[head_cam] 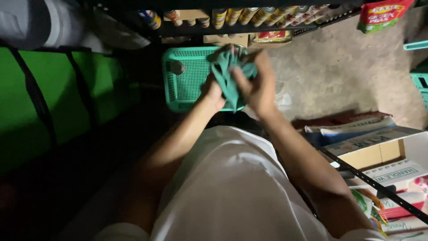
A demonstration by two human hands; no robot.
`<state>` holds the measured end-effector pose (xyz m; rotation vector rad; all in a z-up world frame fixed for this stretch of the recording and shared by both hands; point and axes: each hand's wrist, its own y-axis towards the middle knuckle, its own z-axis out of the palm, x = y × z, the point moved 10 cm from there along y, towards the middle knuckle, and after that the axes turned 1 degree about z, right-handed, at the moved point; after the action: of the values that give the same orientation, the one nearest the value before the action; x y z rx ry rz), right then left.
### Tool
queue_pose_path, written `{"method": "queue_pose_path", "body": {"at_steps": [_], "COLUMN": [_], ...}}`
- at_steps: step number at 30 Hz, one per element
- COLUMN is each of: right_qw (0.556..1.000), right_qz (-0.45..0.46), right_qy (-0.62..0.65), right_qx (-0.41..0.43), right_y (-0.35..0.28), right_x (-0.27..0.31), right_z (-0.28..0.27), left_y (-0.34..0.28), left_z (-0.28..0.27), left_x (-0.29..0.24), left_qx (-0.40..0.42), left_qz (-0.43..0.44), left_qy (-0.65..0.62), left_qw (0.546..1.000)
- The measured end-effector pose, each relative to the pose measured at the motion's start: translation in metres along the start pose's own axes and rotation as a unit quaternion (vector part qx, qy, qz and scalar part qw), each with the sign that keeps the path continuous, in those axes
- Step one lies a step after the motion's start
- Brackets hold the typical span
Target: Wiping canned goods with a cloth and stocking them onto metal storage shelves.
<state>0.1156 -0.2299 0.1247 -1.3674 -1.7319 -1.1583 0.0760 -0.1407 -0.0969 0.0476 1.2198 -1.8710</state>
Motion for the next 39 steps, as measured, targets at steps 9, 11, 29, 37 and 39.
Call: {"method": "queue_pose_path", "body": {"at_steps": [9, 11, 29, 37, 39], "right_qw": [0.997, 0.998, 0.993, 0.998, 0.981], "right_qz": [-0.011, -0.031, 0.029, -0.007, 0.039], "right_qy": [-0.067, -0.056, 0.040, -0.001, 0.027], "right_qx": [0.024, 0.011, -0.106, -0.058, -0.188], "right_y": [-0.017, -0.009, 0.006, -0.006, 0.004], "right_x": [0.039, 0.021, -0.014, -0.009, -0.028], "right_z": [0.017, 0.010, 0.006, 0.020, -0.003], "left_y": [-0.007, 0.000, -0.024, -0.012, -0.018], "left_z": [0.029, 0.024, 0.033, 0.017, 0.010], "left_x": [-0.041, -0.037, -0.068, -0.063, -0.041], "left_qx": [0.096, 0.094, 0.098, 0.067, 0.061], "left_qz": [-0.008, 0.007, 0.023, 0.064, 0.017], "left_qy": [0.025, 0.019, 0.019, 0.029, 0.012], "left_qw": [0.995, 0.995, 0.995, 0.995, 0.998]}}
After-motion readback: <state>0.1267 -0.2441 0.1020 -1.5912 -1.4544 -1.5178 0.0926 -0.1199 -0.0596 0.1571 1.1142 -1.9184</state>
